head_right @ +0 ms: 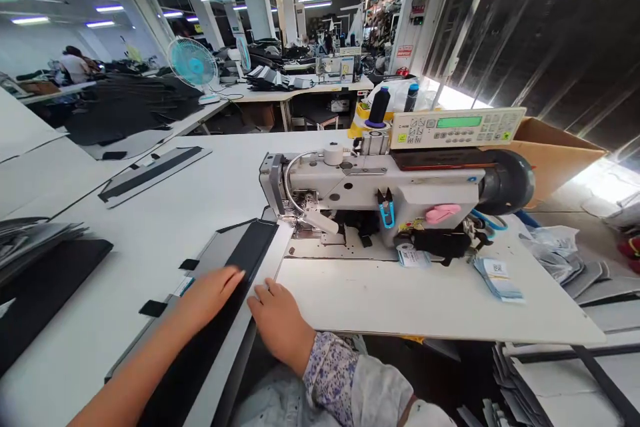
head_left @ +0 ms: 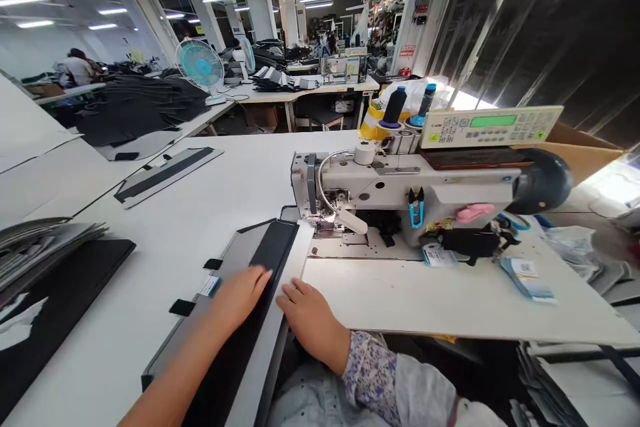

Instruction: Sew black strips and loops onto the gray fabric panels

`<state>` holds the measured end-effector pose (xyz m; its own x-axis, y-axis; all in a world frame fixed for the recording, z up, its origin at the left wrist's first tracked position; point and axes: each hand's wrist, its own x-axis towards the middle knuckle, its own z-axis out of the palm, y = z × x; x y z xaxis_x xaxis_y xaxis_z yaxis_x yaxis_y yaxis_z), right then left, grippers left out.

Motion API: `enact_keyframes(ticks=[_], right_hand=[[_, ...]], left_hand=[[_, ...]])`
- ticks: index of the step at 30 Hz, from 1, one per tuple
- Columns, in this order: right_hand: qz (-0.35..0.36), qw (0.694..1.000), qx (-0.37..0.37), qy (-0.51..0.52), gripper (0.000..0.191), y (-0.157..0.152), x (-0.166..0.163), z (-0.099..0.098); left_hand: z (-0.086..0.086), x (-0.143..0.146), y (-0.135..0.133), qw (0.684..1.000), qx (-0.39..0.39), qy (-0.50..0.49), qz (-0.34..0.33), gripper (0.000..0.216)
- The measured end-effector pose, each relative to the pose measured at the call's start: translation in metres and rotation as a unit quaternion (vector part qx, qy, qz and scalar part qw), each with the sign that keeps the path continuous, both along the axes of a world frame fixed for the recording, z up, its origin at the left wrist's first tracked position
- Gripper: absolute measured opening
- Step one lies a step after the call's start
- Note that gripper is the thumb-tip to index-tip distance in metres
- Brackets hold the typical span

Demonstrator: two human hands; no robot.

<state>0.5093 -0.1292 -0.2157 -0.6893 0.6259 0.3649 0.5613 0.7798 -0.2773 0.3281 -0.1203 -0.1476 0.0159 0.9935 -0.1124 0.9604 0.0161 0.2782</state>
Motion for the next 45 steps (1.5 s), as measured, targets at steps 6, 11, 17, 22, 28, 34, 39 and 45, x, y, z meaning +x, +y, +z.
enact_keyframes(ticks=[6, 11, 17, 22, 28, 34, 39, 45], right_hand=[[-0.005, 1.000, -0.001, 0.001, 0.029, -0.012, 0.003, -0.006], [0.035, 0.999, -0.004, 0.019, 0.030, -0.019, 0.008, -0.010], [0.013, 0.999, -0.039, 0.024, 0.013, -0.028, 0.015, -0.002], [0.054, 0.997, 0.008, 0.047, 0.020, -0.034, 0.024, -0.009], [0.067, 0.993, 0.084, 0.049, 0.010, -0.024, 0.022, -0.020], [0.081, 0.993, 0.076, 0.051, 0.010, -0.018, 0.033, -0.013], [0.085, 0.994, 0.063, 0.041, 0.010, -0.017, 0.040, -0.006], [0.089, 0.995, 0.045, 0.030, 0.011, -0.017, 0.042, -0.003]], left_hand=[[-0.032, 0.053, 0.142, 0.987, 0.157, 0.006, -0.038, 0.030], [-0.048, 0.055, 0.154, 0.991, 0.133, -0.013, -0.011, 0.022], [-0.051, 0.049, 0.142, 0.989, 0.138, -0.049, 0.003, 0.022], [-0.052, 0.056, 0.142, 0.988, 0.150, -0.038, 0.022, 0.023], [-0.050, 0.065, 0.135, 0.988, 0.149, -0.012, 0.051, 0.024], [-0.047, 0.075, 0.133, 0.988, 0.136, -0.016, 0.073, 0.024], [-0.046, 0.079, 0.135, 0.987, 0.136, -0.009, 0.082, 0.025], [-0.047, 0.082, 0.134, 0.986, 0.146, 0.003, 0.084, 0.025]])
